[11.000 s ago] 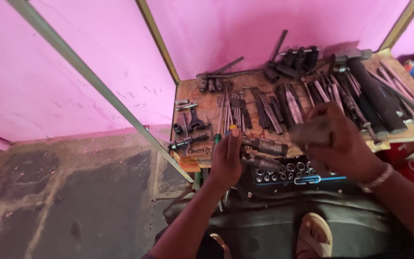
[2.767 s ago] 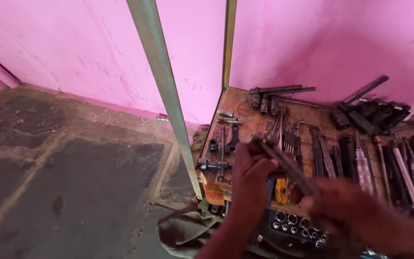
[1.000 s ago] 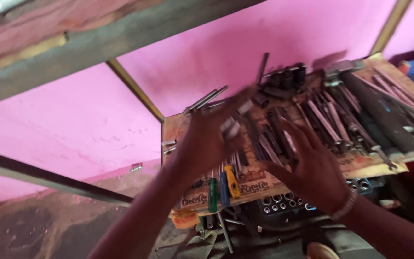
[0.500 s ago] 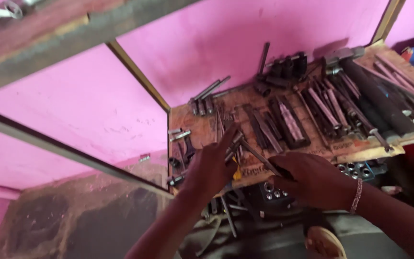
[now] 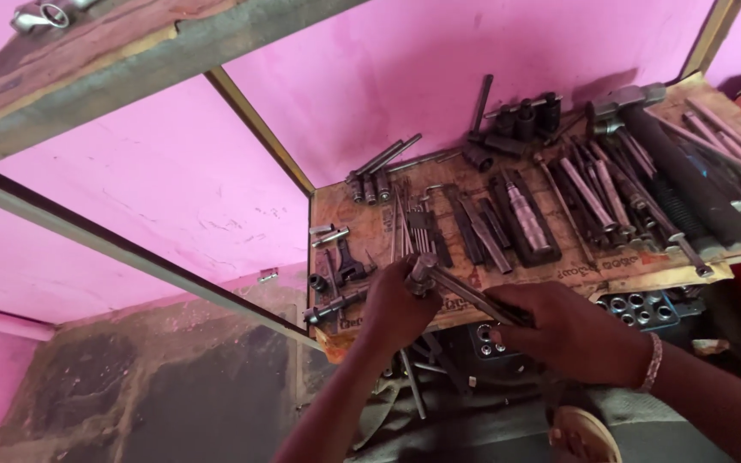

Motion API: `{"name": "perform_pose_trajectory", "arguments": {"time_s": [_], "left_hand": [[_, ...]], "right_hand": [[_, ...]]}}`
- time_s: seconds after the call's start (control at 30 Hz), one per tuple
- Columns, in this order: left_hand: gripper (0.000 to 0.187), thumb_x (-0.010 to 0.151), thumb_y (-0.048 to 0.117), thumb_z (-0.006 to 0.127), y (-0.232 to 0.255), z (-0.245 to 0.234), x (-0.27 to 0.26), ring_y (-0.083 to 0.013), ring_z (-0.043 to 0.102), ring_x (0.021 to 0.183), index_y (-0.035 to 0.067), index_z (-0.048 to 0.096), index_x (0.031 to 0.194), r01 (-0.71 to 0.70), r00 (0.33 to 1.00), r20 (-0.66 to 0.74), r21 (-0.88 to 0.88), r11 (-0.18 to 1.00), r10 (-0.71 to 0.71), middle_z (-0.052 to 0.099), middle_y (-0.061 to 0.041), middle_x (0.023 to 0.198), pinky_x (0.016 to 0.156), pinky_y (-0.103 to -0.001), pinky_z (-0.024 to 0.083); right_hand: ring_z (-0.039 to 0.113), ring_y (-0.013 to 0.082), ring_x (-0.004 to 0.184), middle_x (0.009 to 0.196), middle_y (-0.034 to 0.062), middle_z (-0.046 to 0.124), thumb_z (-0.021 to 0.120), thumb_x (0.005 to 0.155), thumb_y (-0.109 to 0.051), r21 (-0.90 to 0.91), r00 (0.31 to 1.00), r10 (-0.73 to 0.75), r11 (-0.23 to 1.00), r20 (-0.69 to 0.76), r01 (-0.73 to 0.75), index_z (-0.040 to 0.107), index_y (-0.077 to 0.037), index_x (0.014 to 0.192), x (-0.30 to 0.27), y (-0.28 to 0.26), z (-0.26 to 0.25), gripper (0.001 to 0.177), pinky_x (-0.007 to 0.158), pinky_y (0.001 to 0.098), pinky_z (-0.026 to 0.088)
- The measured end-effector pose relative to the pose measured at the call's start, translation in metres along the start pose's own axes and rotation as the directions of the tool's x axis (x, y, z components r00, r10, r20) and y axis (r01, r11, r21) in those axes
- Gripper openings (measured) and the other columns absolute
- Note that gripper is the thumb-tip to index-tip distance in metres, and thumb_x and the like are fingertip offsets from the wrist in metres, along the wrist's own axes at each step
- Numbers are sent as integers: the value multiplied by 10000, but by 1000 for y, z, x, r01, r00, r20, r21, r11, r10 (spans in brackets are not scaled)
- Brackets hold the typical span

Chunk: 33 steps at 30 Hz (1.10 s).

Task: Inspecting and organizing various motorcycle engine parts and tools on a workbench.

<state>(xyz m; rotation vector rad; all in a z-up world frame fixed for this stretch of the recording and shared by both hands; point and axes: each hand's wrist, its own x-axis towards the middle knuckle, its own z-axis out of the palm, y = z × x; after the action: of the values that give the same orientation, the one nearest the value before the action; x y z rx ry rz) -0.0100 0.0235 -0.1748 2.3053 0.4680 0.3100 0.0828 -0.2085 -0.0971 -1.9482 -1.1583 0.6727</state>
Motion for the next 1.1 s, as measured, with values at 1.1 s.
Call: {"name": "perform_pose_trajectory", "arguments": {"time_s": [1.1], "left_hand": [[475,898,66,661,3,37,-11,-156,688,599,129,532,1351,85,993,103,-369,926,-50,674,-70,801,558,-330,564]], "right_hand": [[650,74,632,851,61,851,818,788,-260,305,931,351,879,104,-366,751,-118,1283,18,37,-13,520,542,266,504]]}}
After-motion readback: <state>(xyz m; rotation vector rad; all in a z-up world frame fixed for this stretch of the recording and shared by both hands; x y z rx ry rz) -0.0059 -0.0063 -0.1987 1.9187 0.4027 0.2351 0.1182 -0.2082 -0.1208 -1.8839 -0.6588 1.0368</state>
